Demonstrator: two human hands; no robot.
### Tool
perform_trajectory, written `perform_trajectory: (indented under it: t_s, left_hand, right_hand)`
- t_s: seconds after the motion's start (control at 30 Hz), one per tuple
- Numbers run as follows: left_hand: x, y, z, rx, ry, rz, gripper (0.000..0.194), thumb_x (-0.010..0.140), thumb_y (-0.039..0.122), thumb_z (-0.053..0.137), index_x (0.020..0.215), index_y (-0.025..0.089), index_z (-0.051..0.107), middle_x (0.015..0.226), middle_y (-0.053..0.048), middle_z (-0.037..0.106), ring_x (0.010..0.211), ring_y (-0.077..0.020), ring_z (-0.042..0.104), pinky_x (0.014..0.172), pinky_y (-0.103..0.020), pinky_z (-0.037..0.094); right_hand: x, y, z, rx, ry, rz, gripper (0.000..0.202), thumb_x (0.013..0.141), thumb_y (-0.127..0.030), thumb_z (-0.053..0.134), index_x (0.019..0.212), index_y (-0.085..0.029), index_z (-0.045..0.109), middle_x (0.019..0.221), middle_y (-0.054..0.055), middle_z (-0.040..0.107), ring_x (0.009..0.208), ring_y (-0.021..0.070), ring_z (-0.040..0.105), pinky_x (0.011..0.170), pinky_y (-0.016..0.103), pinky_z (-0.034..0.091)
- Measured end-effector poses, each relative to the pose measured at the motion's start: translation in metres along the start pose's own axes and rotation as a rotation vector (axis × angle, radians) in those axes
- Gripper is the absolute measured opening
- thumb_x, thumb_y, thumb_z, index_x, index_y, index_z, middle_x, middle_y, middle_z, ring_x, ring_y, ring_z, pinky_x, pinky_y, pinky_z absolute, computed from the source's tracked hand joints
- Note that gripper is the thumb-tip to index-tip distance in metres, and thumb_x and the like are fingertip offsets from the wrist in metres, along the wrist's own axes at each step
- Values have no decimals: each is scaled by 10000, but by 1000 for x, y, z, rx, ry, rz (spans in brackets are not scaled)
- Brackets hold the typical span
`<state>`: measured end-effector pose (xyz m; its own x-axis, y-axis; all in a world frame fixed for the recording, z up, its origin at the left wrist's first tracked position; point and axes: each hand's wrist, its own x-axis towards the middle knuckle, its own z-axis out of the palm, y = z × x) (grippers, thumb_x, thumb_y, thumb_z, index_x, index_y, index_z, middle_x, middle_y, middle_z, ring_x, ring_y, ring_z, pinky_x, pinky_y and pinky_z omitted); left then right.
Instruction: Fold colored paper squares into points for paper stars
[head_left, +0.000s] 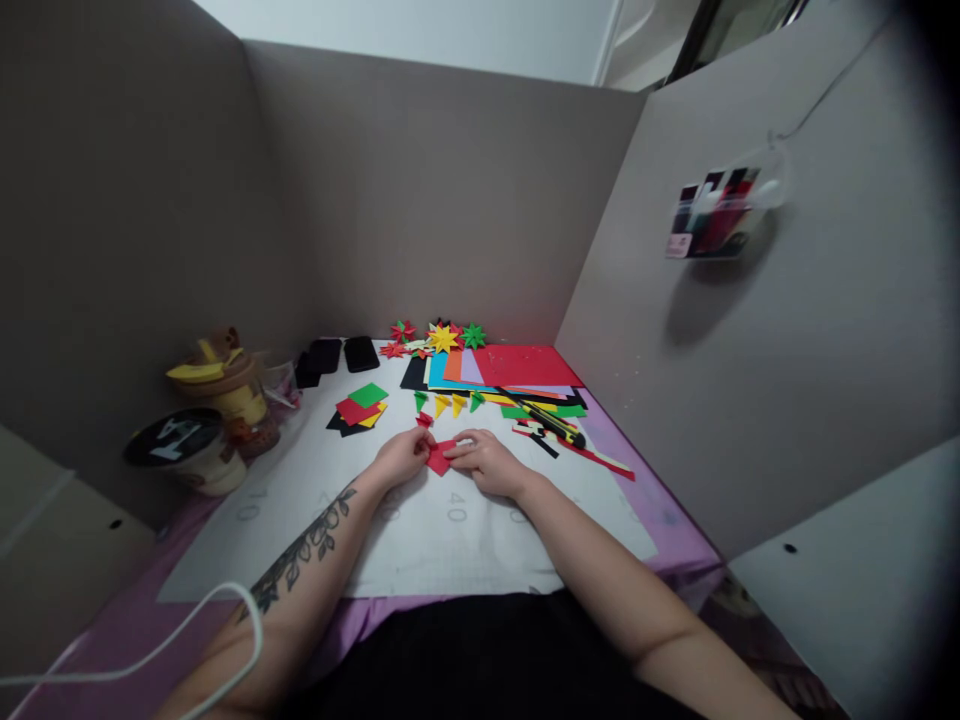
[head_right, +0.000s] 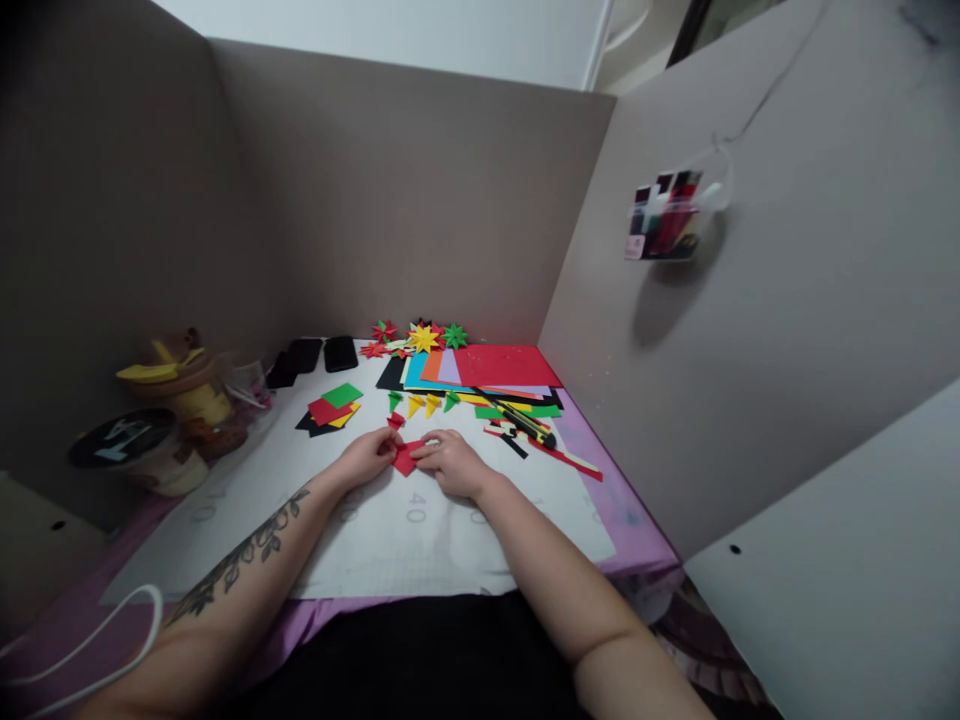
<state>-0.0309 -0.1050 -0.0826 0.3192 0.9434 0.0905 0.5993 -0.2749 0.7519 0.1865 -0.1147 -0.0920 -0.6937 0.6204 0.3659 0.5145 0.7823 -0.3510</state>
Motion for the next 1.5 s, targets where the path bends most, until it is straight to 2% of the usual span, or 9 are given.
perform_trajectory:
  t_s: [0.13,0.27,0.47,0.63,0.73,0.9,1.03,1.27,1.5]
  left_hand:
    - [-2,10,-2,-148,131,39,188,832,267,438,822,174,601,875,-38,655,853,-182,592,793,-276,437]
    - [-7,25,-3,-318,163,113,291,862,399,415,914,176,594,997,-54,637,955,-191,574,842,-279,436]
    - [-11,32,7,-536,94,111,244,736,347,604,902,178,546,822,-15,625,738,-143,590,674,-242,462]
    - [-11,31,10,-618,96,50,122,650,217,653,726,154,581,670,19,594,599,-109,546,566,-206,416]
    - [-8,27,9,-664,138,-3,120,647,223,653,728,136,643,674,-4,632,609,-119,564,589,-221,436]
    - [-2,16,8,-767,239,-88,369,671,360,673,951,121,685,903,-89,703,726,-161,636,696,-288,509]
    - [-2,14,8,-800,240,-104,464,664,401,694,1039,128,687,995,-116,704,778,-174,656,752,-318,529]
    - [-7,22,7,-707,224,-70,394,679,333,706,1025,145,708,986,-101,719,805,-185,654,737,-295,526]
    - [-8,26,2,-584,252,-7,287,642,325,735,876,158,730,898,-78,731,772,-198,658,709,-285,516]
  right_hand:
    - [2,-4,0,300,256,89,396,647,-11,496,840,-261,734,931,12,726,1006,217,579,951,428,394]
    - [4,-6,1,539,509,210,294,667,-65,465,733,-207,714,819,46,690,806,181,626,789,332,488]
    - [8,-12,2,637,541,287,221,651,-82,469,638,-182,665,685,22,636,663,152,592,651,263,479]
    - [11,-13,4,644,557,298,219,660,-88,484,643,-193,675,717,21,615,720,166,585,718,293,473]
    - [11,-12,5,628,612,302,264,694,-93,463,730,-207,699,927,53,596,912,197,570,831,334,459]
    - [9,-11,7,424,701,304,407,703,-51,451,940,-262,705,1142,70,441,1046,218,487,919,384,430]
    - [9,-15,8,367,717,301,366,732,-72,496,960,-273,700,1129,71,415,1024,216,487,908,385,444]
    - [14,-15,6,538,742,316,285,716,-86,501,824,-246,711,948,51,513,923,196,553,778,333,483]
    - [13,-11,7,638,780,306,235,712,-117,533,759,-245,724,952,48,580,925,191,583,801,339,482]
